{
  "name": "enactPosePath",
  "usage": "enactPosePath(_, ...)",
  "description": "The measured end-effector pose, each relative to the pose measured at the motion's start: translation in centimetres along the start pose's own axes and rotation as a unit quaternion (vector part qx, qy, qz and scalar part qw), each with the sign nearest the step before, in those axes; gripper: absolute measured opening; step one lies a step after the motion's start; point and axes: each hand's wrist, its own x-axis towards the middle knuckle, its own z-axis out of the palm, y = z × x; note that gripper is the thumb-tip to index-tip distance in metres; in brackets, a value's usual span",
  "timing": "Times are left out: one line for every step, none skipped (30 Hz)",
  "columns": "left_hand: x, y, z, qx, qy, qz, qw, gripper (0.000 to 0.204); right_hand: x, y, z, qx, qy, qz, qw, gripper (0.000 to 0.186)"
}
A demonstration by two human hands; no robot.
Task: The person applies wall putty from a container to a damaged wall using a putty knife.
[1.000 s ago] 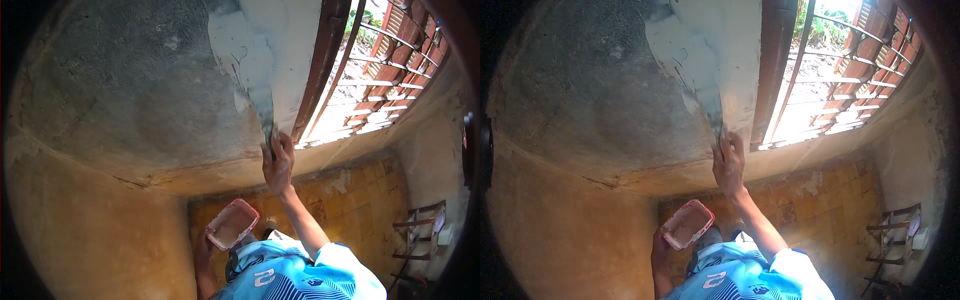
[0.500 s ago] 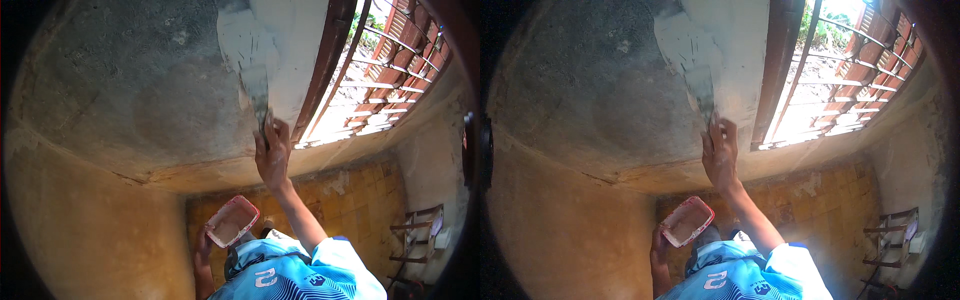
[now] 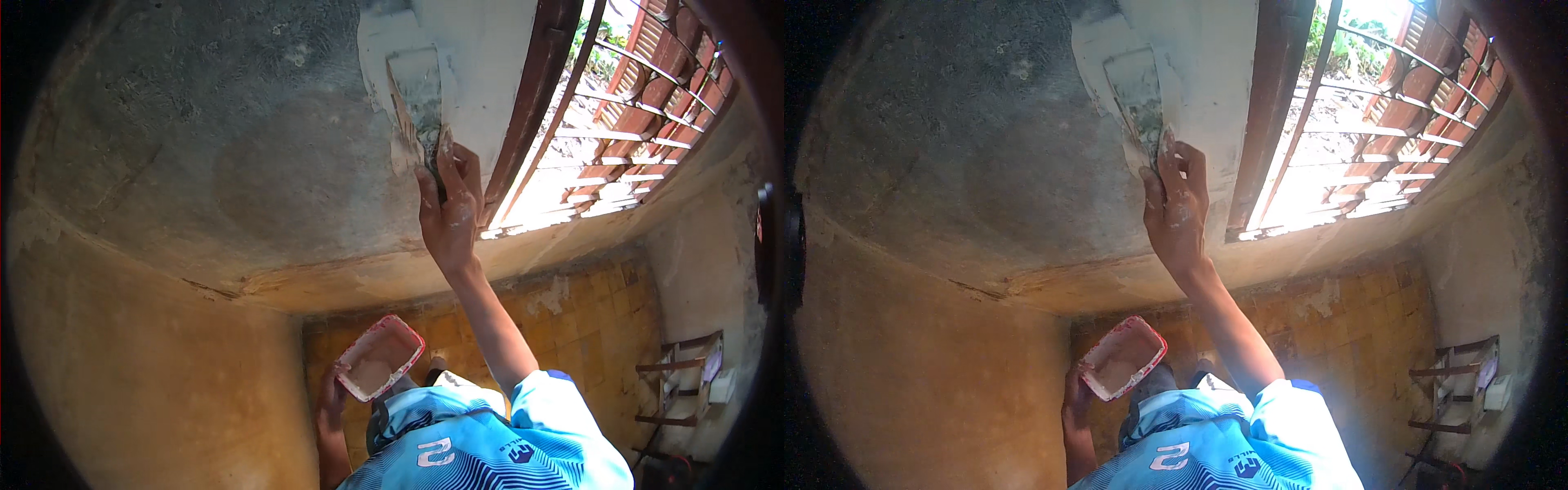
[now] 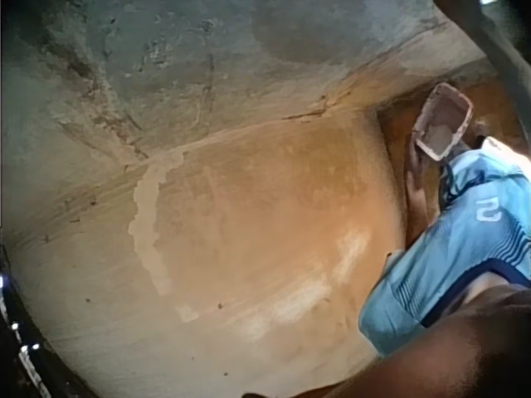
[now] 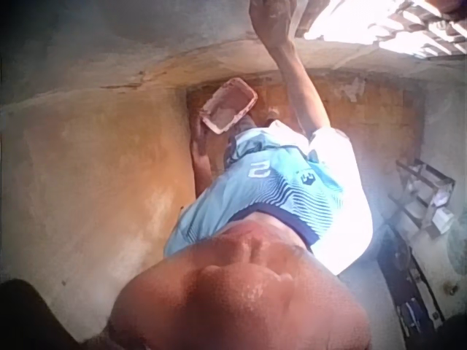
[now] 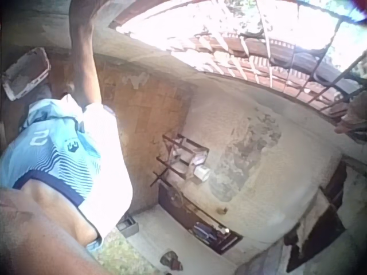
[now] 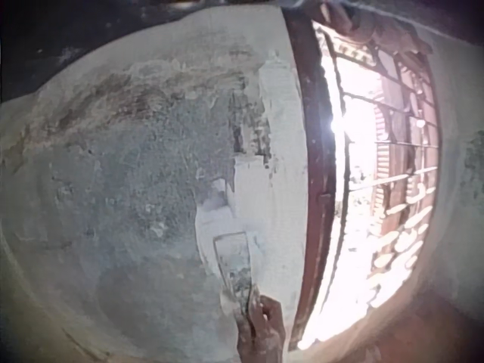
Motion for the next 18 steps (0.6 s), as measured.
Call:
enactPosePath(-0.6,0.5,1.1,0.012,-0.003,-0.003,1.0,0.015,-0.8,1.4,0.4,-0.002,0.001,-0.002,1.0,0.035)
enactPosePath(-0.7,0.7,1.8,0.024,-0.006,-0.007,1.0,0.016,-1.8,2.7,0.7,-0.021,0.005,0.004,1.0,0.034)
enactPosePath(-0.6,0.4,1.2,0.024,-0.003,-0.004,1.0,0.016,-3.1,3.6,1.4,-0.033,0.007,0.011,0.999,0.034)
enactPosePath(-0.2,-0.4,0.4,0.007,0.019,-0.006,1.0,0.017,-4.6,4.4,1.9,-0.001,0.011,0.031,0.999,0.031)
enactPosePath(0.1,-0.8,-0.2,-0.009,0.041,-0.009,0.999,0.018,-6.1,5.1,2.2,0.001,0.011,0.03,0.999,0.031)
enactPosePath(0.2,-0.8,-0.3,-0.009,0.039,-0.01,0.999,0.018,-7.6,5.8,2.2,-0.016,0.015,0.023,1.0,0.029)
enactPosePath(0.0,-0.6,-0.4,0.003,0.009,0.01,1.0,0.019,-8.7,5.9,2.0,-0.031,0.018,0.017,0.999,0.028)
enactPosePath(-0.2,-0.4,-0.4,0.015,-0.021,0.029,0.999,0.02,-10.0,5.9,1.4,-0.031,0.019,0.017,0.999,0.028)
enactPosePath(-0.3,-0.3,-0.2,0.016,-0.022,0.03,0.999,0.02,-10.9,5.3,0.9,-0.016,0.009,0.051,0.999,0.029)
enactPosePath(-0.5,-0.1,0.1,0.018,-0.02,0.027,0.999,0.02,-11.1,5.1,0.6,0.0,0.0,0.084,0.996,0.031)
enactPosePath(-0.5,0.0,0.2,0.02,-0.019,0.024,0.999,0.02,-10.9,5.1,0.5,0.0,0.002,0.083,0.997,0.031)
enactPosePath(-0.5,0.1,0.2,0.02,-0.017,0.027,0.999,0.02,-9.4,3.8,0.2,-0.006,0.022,0.039,0.999,0.031)
enactPosePath(-0.5,0.1,0.0,0.012,-0.02,0.019,1.0,0.02,-7.6,2.5,-0.5,-0.016,0.041,-0.005,0.999,0.031)
enactPosePath(-0.7,0.1,-0.3,0.005,-0.02,0.011,1.0,0.02,-5.4,1.2,-0.9,0.0,0.03,-0.002,1.0,0.029)
enactPosePath(-0.5,-0.2,-0.7,0.005,-0.02,0.01,1.0,0.02,-2.9,0.5,-0.9,0.0,0.03,-0.002,1.0,0.029)
enactPosePath(0.1,-0.7,-1.2,0.014,-0.014,0.023,1.0,0.019,-0.5,0.2,-0.6,-0.019,0.044,-0.048,0.998,0.035)
enactPosePath(0.4,-0.9,-1.5,0.022,-0.008,0.036,0.999,0.018,0.6,0.1,-0.3,-0.039,0.057,-0.094,0.993,0.04)
enactPosePath(0.3,-0.6,-0.6,0.023,-0.014,0.034,0.999,0.018,0.7,0.6,-0.4,-0.045,0.06,-0.096,0.993,0.04)
